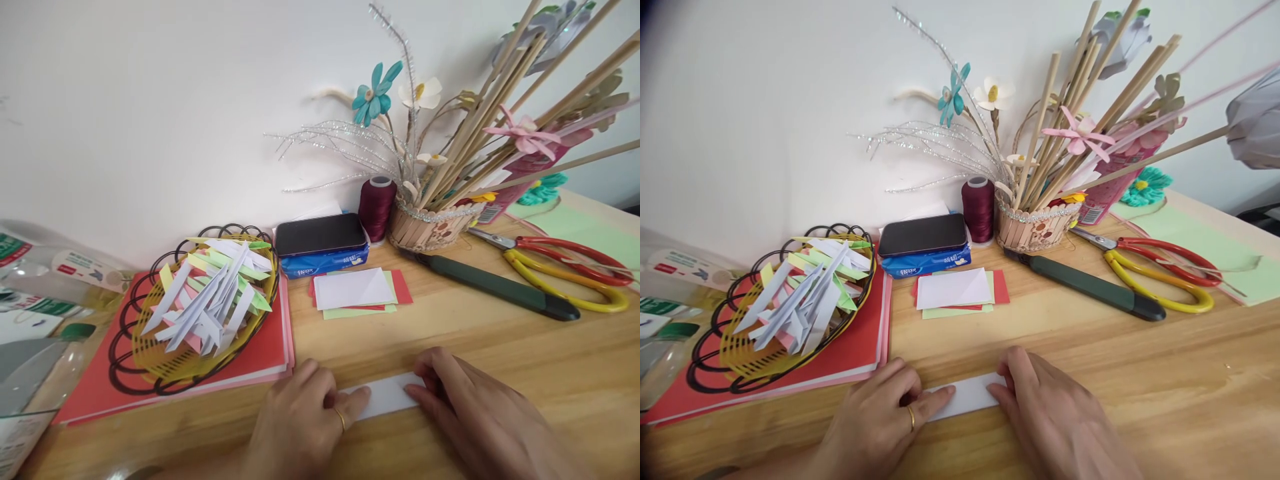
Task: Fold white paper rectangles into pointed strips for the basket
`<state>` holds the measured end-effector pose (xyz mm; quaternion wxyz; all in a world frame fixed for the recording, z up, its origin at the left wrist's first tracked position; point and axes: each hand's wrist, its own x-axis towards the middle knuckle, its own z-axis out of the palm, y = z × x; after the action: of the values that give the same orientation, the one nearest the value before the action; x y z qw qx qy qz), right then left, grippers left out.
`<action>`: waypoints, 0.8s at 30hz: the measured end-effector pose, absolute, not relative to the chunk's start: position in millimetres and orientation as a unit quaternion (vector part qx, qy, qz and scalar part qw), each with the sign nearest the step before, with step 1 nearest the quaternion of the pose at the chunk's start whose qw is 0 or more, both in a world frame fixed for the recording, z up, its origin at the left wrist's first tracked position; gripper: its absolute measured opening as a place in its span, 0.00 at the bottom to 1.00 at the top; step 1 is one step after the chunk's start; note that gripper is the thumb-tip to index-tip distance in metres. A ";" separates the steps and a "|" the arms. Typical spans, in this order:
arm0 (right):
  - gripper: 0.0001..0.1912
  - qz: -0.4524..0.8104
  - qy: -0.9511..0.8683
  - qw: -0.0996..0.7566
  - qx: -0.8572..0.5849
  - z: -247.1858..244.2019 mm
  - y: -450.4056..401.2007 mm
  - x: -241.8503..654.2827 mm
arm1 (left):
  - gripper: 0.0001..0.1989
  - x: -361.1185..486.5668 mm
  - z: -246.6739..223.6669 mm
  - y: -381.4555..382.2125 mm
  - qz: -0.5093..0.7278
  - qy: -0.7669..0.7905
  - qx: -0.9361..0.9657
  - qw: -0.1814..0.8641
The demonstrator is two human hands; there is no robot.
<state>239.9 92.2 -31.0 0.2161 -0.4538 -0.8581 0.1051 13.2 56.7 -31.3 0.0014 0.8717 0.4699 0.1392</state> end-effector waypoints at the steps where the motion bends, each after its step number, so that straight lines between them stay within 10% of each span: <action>1: 0.08 0.104 -0.860 0.215 -0.452 -31.5 92.5 240.0 | 0.14 13.0 -31.8 56.3 0.139 0.471 0.871 0.001; 24: 0.11 0.090 -0.865 0.208 -0.448 -23.7 92.2 248.7 | 0.12 20.0 -28.4 59.0 0.155 0.437 0.884 -0.063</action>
<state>248.7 92.2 -23.7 0.2085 -0.4481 -0.8647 0.0896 20.0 59.0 -28.4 -0.0626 0.8838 0.4368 0.1554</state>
